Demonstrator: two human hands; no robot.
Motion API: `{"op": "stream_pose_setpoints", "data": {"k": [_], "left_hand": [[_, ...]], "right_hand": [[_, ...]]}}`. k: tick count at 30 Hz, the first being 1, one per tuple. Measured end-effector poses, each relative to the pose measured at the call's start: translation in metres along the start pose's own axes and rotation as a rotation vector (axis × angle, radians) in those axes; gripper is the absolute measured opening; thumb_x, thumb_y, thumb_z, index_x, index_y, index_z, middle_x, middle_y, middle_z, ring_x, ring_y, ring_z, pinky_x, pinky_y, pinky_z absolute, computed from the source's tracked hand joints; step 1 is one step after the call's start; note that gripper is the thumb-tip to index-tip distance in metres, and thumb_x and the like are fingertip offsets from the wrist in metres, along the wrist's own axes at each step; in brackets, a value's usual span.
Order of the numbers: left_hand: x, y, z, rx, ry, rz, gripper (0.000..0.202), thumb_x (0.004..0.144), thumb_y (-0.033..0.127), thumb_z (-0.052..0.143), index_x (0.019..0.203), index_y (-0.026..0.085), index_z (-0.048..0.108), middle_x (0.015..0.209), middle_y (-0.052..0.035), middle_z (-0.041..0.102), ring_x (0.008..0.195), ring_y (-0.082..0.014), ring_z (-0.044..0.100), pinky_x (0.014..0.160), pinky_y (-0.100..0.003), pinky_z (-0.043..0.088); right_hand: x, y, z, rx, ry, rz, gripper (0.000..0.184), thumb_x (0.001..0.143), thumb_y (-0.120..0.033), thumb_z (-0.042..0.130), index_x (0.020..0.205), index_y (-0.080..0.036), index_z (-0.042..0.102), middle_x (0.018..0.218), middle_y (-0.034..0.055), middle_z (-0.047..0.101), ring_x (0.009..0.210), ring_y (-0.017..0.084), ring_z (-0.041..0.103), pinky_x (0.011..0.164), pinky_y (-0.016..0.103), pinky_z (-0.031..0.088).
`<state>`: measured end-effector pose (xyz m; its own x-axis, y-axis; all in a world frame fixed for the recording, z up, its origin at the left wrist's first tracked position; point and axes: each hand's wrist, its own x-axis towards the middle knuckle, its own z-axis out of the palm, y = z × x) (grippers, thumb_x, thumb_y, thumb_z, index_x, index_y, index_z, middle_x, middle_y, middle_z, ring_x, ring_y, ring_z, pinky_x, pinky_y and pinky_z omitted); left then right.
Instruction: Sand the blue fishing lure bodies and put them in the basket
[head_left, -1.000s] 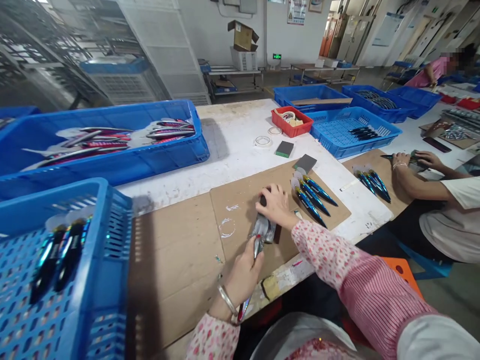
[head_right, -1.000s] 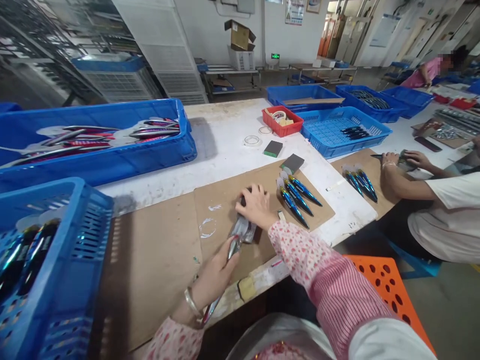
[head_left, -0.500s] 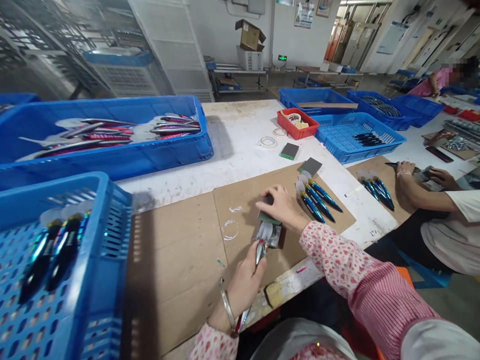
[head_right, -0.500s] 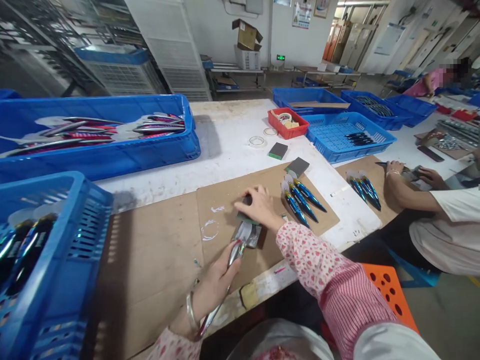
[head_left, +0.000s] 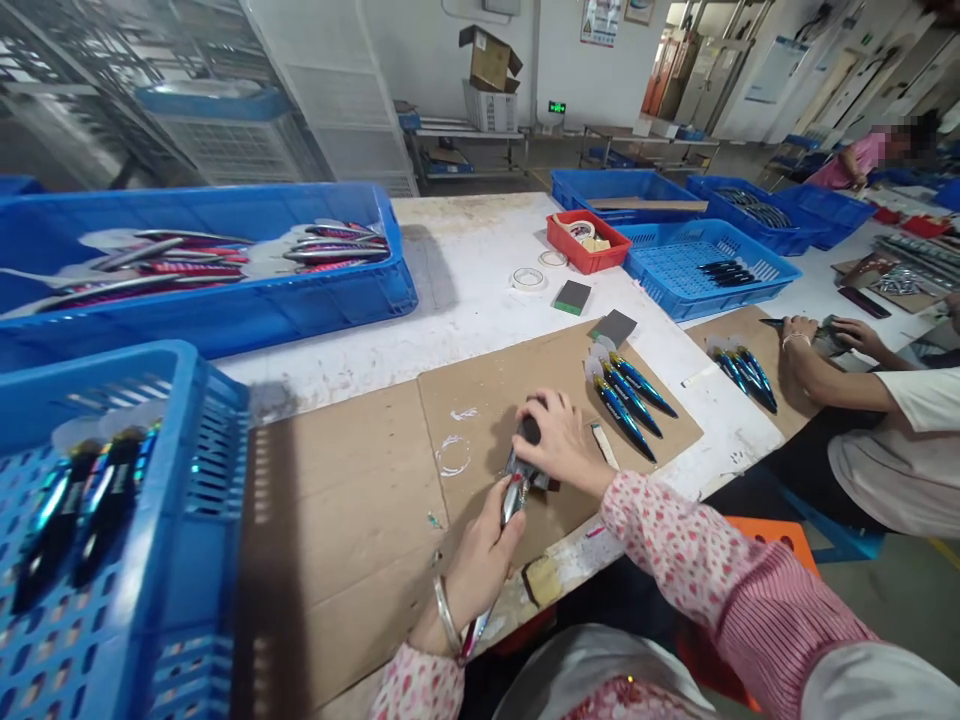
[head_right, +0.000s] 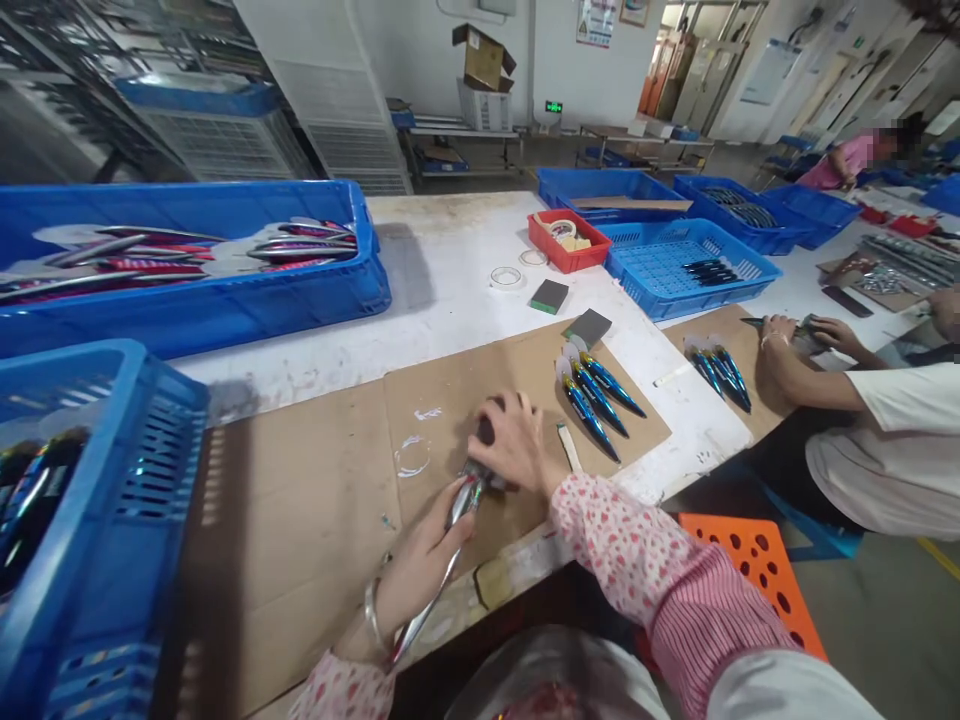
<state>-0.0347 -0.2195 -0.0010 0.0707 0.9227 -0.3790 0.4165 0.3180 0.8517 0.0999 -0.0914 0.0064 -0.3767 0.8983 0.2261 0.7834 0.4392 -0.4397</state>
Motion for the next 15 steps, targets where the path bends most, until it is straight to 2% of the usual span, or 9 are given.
{"op": "stream_pose_setpoints", "data": {"k": [3, 8, 12, 15], "left_hand": [[0.0, 0.002, -0.001, -0.008, -0.002, 0.0, 0.056, 0.089, 0.045, 0.034, 0.137, 0.016, 0.036, 0.084, -0.0039, 0.063, 0.054, -0.0137, 0.057, 0.054, -0.027, 0.048], [0.0, 0.004, -0.002, 0.0, 0.006, -0.013, 0.056, 0.089, 0.045, 0.034, 0.137, 0.017, 0.035, 0.08, -0.0018, 0.061, 0.051, -0.0129, 0.054, 0.053, -0.027, 0.047], [0.0, 0.002, -0.002, 0.028, 0.021, 0.004, 0.056, 0.089, 0.046, 0.037, 0.135, 0.015, 0.038, 0.081, -0.0027, 0.061, 0.059, -0.0145, 0.057, 0.059, -0.029, 0.049], [0.001, 0.0, -0.002, -0.022, 0.008, -0.02, 0.058, 0.089, 0.049, 0.037, 0.138, 0.018, 0.035, 0.081, -0.0011, 0.06, 0.055, -0.0129, 0.054, 0.053, -0.027, 0.046]], "right_hand": [[-0.008, 0.001, -0.001, 0.033, -0.021, -0.014, 0.02, 0.081, -0.033, 0.063, 0.1, -0.026, 0.062, 0.121, 0.0045, 0.05, 0.113, 0.025, 0.041, 0.091, 0.039, 0.037], [-0.006, 0.006, -0.008, -0.038, 0.009, -0.034, 0.023, 0.079, -0.033, 0.065, 0.1, -0.025, 0.062, 0.124, 0.0065, 0.049, 0.117, 0.028, 0.039, 0.093, 0.043, 0.035], [-0.014, 0.005, -0.011, -0.013, -0.052, -0.112, 0.024, 0.08, -0.034, 0.064, 0.101, -0.025, 0.062, 0.124, 0.0059, 0.05, 0.115, 0.027, 0.041, 0.091, 0.041, 0.036], [-0.011, 0.006, -0.013, -0.046, -0.032, -0.097, 0.023, 0.082, -0.033, 0.062, 0.103, -0.024, 0.062, 0.125, 0.0074, 0.05, 0.116, 0.028, 0.039, 0.092, 0.042, 0.035]]}}
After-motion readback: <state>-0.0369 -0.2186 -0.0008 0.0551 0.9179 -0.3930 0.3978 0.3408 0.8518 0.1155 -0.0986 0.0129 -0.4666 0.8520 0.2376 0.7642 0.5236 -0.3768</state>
